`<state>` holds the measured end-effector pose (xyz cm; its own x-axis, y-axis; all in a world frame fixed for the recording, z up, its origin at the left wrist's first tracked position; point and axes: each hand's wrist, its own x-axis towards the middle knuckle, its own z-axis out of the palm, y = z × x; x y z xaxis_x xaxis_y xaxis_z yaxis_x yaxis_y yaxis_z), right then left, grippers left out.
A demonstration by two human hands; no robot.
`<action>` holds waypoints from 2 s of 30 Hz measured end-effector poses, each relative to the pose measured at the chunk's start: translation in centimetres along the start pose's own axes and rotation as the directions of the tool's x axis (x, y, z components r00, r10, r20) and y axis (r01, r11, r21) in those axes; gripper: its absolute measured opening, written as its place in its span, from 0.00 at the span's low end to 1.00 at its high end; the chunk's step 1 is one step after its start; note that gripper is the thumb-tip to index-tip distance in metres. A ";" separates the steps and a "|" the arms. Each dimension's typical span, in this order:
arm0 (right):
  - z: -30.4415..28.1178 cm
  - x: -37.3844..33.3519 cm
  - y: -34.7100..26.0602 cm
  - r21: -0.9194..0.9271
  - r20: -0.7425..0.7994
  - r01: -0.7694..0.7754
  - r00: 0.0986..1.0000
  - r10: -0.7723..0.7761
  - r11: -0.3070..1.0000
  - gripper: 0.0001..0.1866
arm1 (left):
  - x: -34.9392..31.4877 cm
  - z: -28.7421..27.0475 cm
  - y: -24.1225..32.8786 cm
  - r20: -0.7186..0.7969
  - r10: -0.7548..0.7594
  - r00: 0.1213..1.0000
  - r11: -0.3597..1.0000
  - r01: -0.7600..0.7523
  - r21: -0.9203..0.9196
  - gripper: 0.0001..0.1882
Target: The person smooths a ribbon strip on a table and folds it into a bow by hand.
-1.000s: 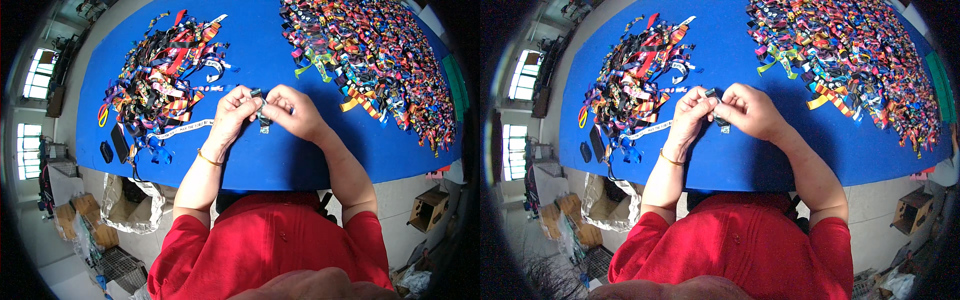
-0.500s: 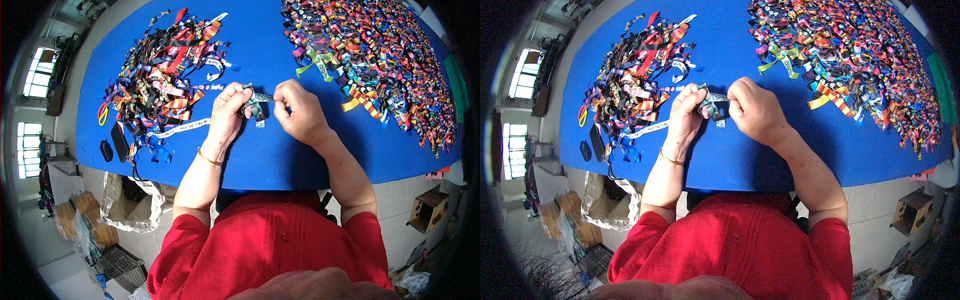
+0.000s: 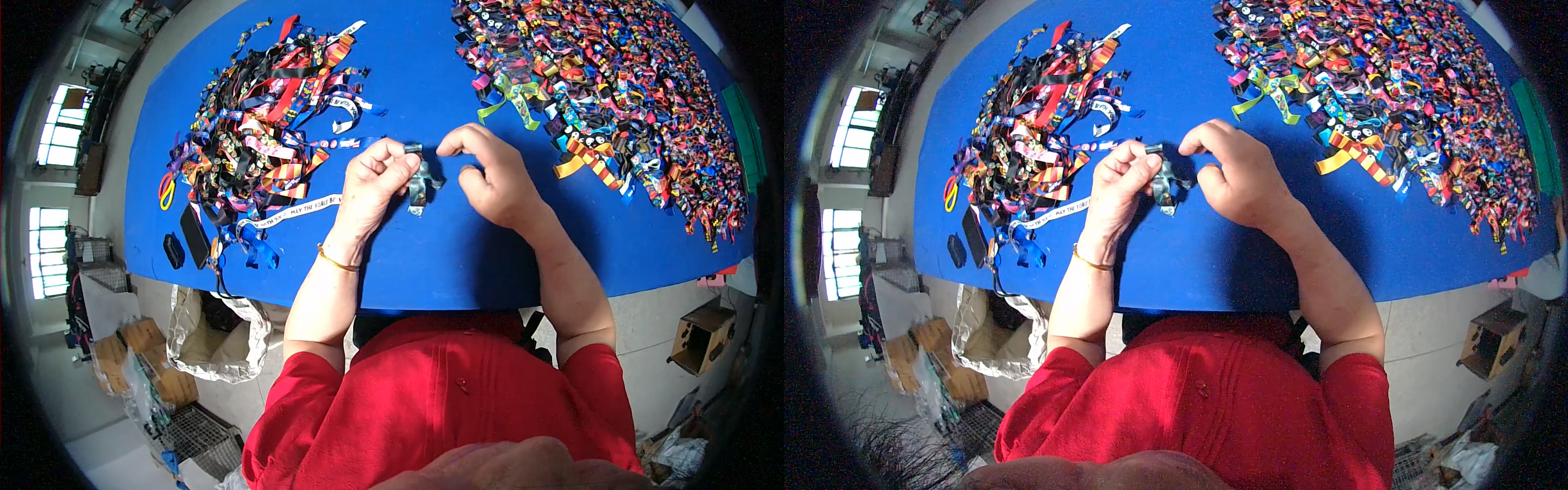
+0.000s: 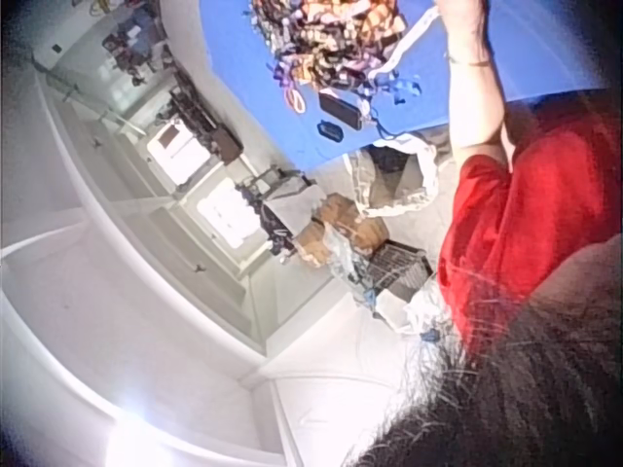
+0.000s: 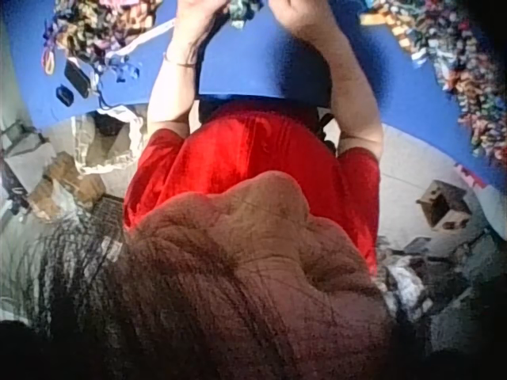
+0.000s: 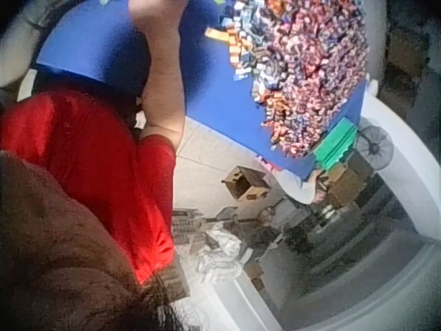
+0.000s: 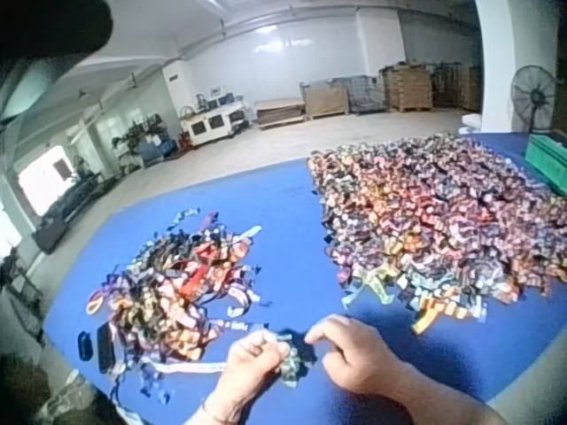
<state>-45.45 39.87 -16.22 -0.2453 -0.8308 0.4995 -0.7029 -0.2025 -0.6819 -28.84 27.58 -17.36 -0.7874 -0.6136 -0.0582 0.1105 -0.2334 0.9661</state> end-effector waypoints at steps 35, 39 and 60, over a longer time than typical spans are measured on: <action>1.8 -0.5 -0.1 0.584 -0.008 -0.339 0.906 0.423 0.737 0.07 | -0.3 0.7 -0.2 0.088 0.022 0.996 0.998 -0.016 -0.060 0.12; 1.4 -0.2 0.6 0.675 -0.037 -0.345 0.867 0.498 0.652 0.09 | 0.0 0.3 -0.3 -0.056 0.098 0.994 0.983 -0.106 -0.151 0.16; 2.2 -0.6 -0.6 0.717 0.056 -0.360 0.884 0.465 0.597 0.05 | -0.3 1.2 -0.6 0.128 0.000 0.992 0.992 0.016 -0.127 0.13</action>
<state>-43.42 39.38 -17.25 -0.5064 -0.8571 0.0946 0.1469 -0.1938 -0.9700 -29.37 28.80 -17.59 -0.8588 -0.5117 -0.0253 0.1735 -0.3370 0.9254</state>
